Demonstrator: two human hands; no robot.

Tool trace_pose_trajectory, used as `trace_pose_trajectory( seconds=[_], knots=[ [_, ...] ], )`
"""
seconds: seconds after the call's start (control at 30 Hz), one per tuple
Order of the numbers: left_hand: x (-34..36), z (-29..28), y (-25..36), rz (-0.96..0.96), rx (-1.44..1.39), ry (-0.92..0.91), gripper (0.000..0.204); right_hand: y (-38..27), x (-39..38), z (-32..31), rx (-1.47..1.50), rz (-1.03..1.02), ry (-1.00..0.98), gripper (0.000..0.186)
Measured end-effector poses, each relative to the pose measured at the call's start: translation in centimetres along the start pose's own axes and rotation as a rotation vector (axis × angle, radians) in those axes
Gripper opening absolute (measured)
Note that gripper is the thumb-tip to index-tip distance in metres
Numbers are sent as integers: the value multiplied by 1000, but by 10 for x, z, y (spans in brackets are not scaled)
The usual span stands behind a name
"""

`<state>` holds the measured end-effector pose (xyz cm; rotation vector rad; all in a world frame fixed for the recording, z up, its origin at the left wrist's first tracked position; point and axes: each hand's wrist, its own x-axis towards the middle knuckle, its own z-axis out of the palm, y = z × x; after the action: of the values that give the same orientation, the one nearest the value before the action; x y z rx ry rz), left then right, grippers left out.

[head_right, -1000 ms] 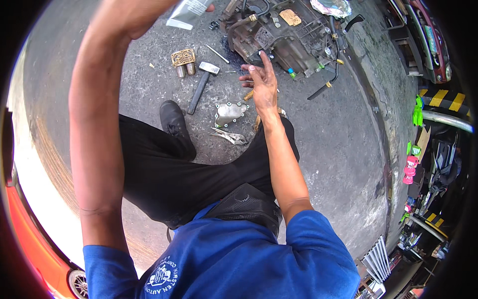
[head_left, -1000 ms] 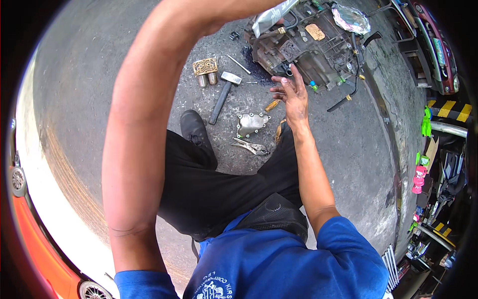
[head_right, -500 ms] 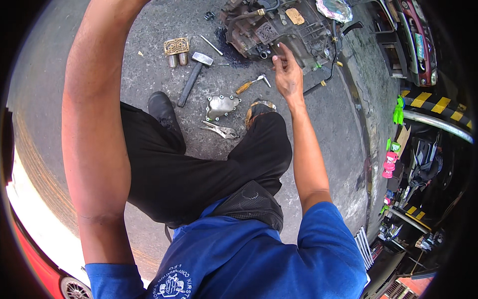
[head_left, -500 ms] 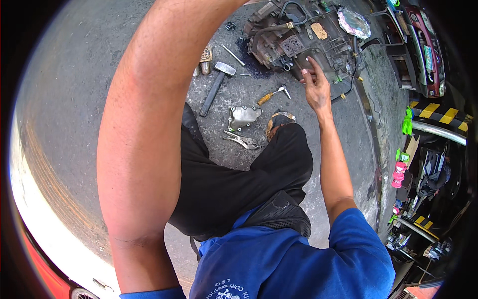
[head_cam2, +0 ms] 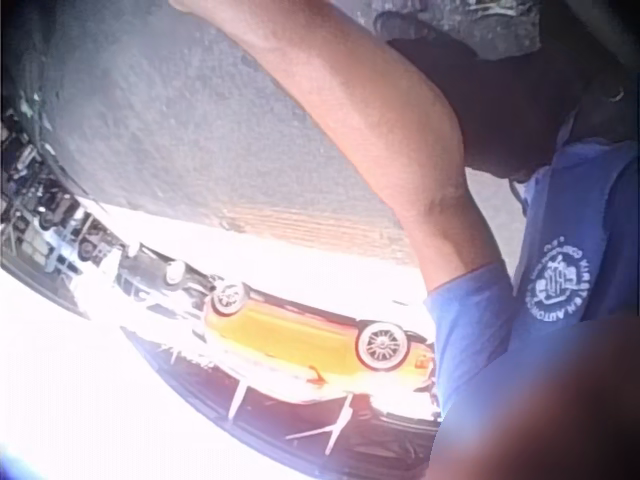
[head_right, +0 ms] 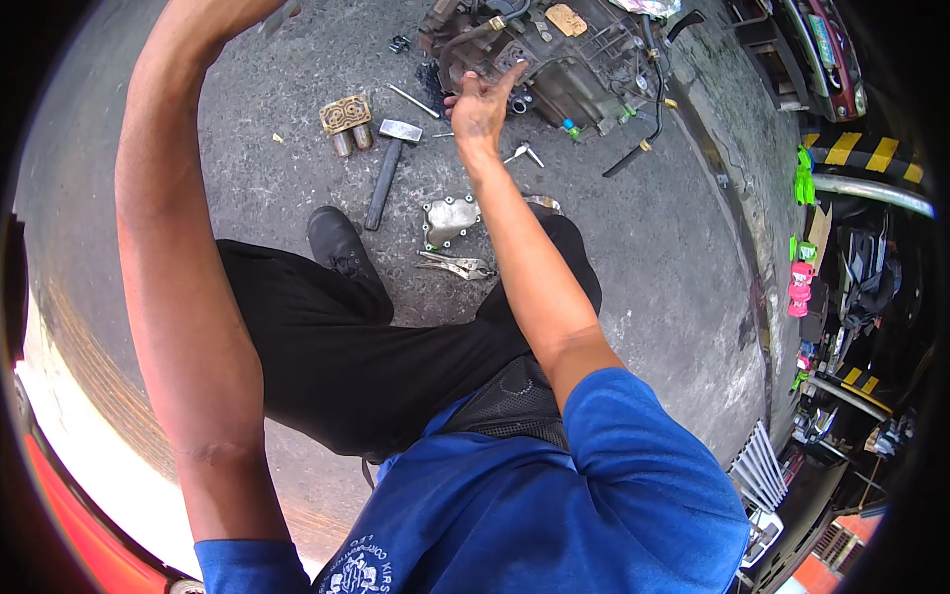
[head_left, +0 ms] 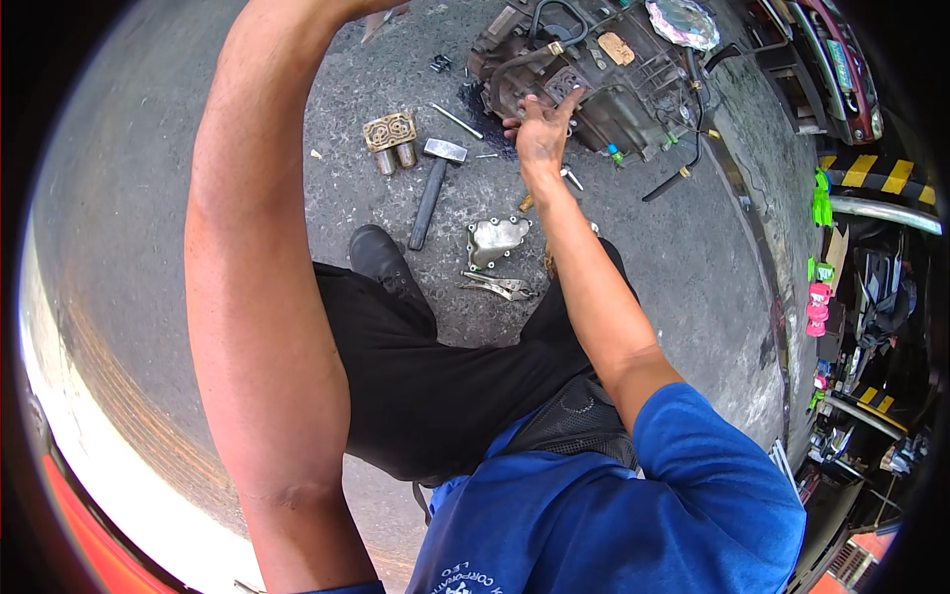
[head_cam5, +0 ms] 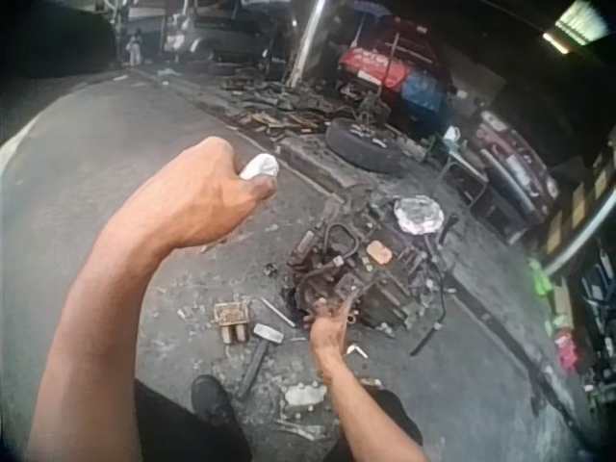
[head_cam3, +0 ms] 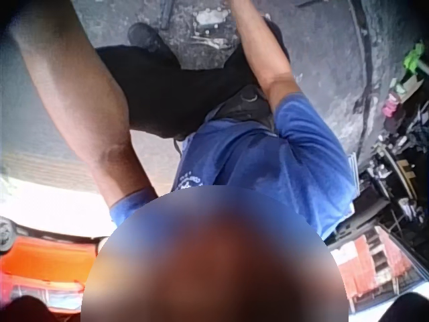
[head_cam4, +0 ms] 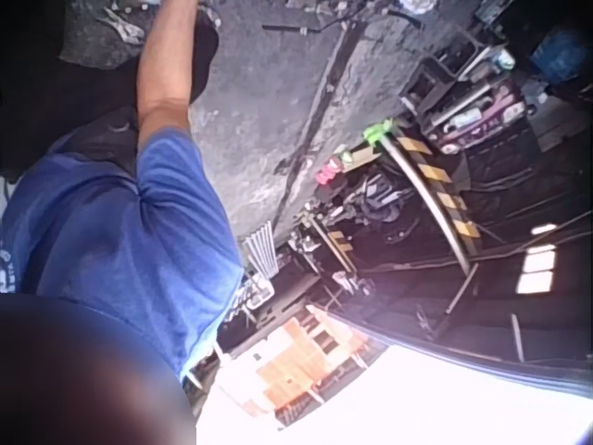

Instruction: Applying sealant and assembling components for an internal combustion engine repair.

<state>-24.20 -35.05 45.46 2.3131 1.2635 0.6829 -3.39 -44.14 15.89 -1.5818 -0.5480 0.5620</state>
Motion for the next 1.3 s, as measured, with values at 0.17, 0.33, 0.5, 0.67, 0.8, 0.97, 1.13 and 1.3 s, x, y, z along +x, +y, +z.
trace_pose_trajectory(
  seconds=[0.17,0.33,0.5,0.67,0.8,0.97,1.13,1.3],
  knots=[
    [-2,-1,-7,60,15,-5,49,8,5,18,-106,-80,98,96],
    [3,-3,-7,3,74,12,49,15,10,18,-113,-137,101,97],
    [3,-9,-10,61,35,-40,49,24,20,12,-289,-178,159,100],
    [4,-1,-9,8,60,29,49,31,24,12,-297,-171,166,102],
    [1,3,-10,93,108,62,49,33,27,10,-306,-159,172,103],
    [11,2,-7,36,125,12,49,33,33,12,-304,-133,199,103],
    [10,4,-6,61,130,18,48,28,34,17,-384,-224,246,105],
    [12,5,1,-6,134,-14,49,16,29,20,-366,-171,233,104]
  ],
)
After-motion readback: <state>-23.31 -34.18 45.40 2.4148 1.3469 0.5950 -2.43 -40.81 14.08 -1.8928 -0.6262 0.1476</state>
